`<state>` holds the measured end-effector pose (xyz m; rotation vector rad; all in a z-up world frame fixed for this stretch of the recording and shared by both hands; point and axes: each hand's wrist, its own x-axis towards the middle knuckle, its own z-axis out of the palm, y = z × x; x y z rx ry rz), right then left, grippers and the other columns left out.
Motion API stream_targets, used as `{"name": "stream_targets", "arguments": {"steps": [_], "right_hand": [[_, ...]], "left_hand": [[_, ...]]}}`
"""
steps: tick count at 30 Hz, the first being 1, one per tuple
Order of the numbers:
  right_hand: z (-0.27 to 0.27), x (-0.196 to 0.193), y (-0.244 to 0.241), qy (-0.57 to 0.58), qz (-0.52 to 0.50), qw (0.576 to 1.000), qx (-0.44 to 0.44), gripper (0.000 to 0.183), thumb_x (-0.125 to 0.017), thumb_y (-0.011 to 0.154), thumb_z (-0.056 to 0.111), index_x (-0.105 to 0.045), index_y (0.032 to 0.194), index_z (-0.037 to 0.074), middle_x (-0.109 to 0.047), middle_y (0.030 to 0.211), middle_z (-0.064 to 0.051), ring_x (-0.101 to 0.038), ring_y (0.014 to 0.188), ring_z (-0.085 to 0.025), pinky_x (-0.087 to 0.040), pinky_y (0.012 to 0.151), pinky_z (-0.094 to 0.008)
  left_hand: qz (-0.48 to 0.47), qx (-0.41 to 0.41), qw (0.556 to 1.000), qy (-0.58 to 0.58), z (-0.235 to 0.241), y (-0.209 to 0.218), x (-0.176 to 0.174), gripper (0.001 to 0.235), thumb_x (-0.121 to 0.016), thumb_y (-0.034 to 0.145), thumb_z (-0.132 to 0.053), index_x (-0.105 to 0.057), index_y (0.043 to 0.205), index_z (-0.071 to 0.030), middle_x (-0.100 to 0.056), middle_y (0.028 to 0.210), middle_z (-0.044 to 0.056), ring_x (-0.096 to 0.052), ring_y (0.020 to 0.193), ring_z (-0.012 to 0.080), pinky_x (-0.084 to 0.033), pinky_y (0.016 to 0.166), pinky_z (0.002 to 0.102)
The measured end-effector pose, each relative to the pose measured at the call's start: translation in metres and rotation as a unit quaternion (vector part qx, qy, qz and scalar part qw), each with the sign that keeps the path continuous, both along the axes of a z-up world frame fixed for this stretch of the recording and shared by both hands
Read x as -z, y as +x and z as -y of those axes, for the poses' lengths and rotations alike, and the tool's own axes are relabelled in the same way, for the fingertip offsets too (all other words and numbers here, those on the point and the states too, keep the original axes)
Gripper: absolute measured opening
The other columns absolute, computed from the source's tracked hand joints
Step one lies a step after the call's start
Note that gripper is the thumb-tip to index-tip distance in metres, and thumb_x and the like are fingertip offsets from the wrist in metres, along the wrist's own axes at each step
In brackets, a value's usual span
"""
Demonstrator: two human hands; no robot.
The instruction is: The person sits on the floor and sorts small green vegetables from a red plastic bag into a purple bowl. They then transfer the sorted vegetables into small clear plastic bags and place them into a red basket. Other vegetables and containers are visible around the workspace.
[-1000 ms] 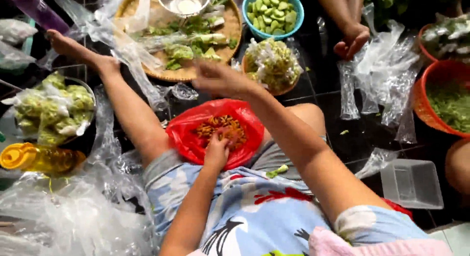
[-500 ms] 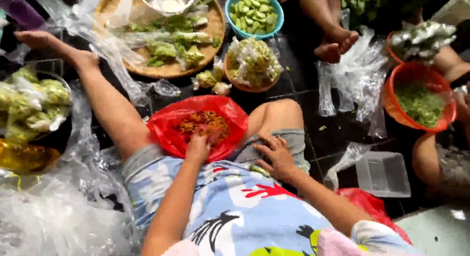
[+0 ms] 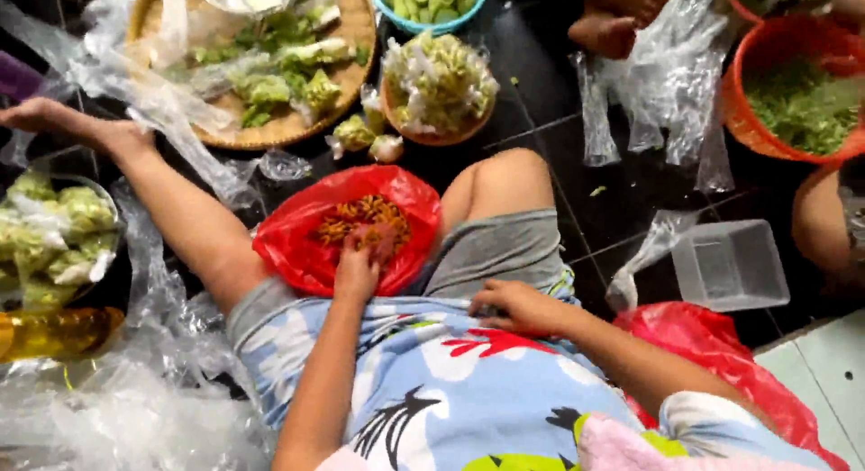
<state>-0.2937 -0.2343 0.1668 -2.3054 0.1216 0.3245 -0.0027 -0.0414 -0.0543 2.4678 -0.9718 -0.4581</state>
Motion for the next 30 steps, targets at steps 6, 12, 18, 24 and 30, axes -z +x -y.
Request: {"name": "stream_targets", "arguments": {"steps": [6, 12, 18, 24, 30], "right_hand": [[0.058, -0.004, -0.013, 0.090, -0.004, 0.996, -0.012, 0.024, -0.072, 0.089, 0.022, -0.071, 0.110, 0.012, -0.072, 0.094, -0.022, -0.069, 0.095, -0.049, -0.052, 0.082, -0.058], [0.105, 0.001, -0.017, 0.182, 0.027, 0.954, 0.237, 0.012, -0.075, 0.090, 0.016, -0.077, 0.098, 0.008, -0.077, 0.075, -0.008, -0.073, 0.067, -0.017, -0.058, 0.068, -0.033], [0.125, -0.008, -0.005, 0.623, 0.246, 0.660, 0.341, 0.036, -0.059, 0.102, 0.007, -0.059, 0.134, -0.008, -0.071, 0.104, -0.035, -0.078, 0.082, -0.039, -0.067, 0.065, -0.042], [0.132, -0.013, 0.001, 0.608, 0.292, 0.651, 0.348, 0.041, -0.065, 0.096, 0.002, -0.058, 0.135, -0.007, -0.073, 0.106, -0.031, -0.078, 0.085, -0.040, -0.067, 0.067, -0.044], [0.137, -0.089, 0.005, 0.375, 0.477, 0.654, 0.452, 0.009, -0.072, 0.100, 0.014, -0.070, 0.109, 0.013, -0.073, 0.124, -0.011, -0.075, 0.108, -0.018, -0.064, 0.070, -0.025]], "left_hand": [[0.012, 0.005, 0.999, -0.033, -0.002, 0.014, 0.026, 0.032, -0.072, 0.084, -0.030, -0.074, 0.115, -0.019, -0.049, 0.144, 0.008, -0.068, 0.110, 0.0405, -0.062, 0.090, 0.049], [0.044, 0.002, 0.998, -0.042, -0.004, 0.023, 0.048, 0.035, -0.073, 0.081, -0.028, -0.076, 0.115, -0.020, -0.054, 0.139, 0.014, -0.070, 0.103, 0.0415, -0.062, 0.083, 0.048], [0.050, 0.008, 0.998, -0.035, -0.016, 0.006, 0.023, 0.033, -0.073, 0.083, -0.028, -0.075, 0.114, -0.018, -0.052, 0.144, 0.010, -0.069, 0.110, 0.0389, -0.060, 0.090, 0.044], [0.055, 0.009, 0.996, -0.069, -0.021, 0.002, 0.019, 0.028, -0.071, 0.087, -0.026, -0.076, 0.112, -0.015, -0.052, 0.142, 0.012, -0.066, 0.116, 0.0389, -0.059, 0.093, 0.043], [0.034, 0.003, 0.990, -0.138, -0.002, -0.009, -0.064, 0.016, -0.065, 0.088, -0.007, -0.072, 0.101, -0.001, -0.048, 0.139, 0.027, -0.059, 0.115, 0.0472, -0.055, 0.091, 0.049]]}}
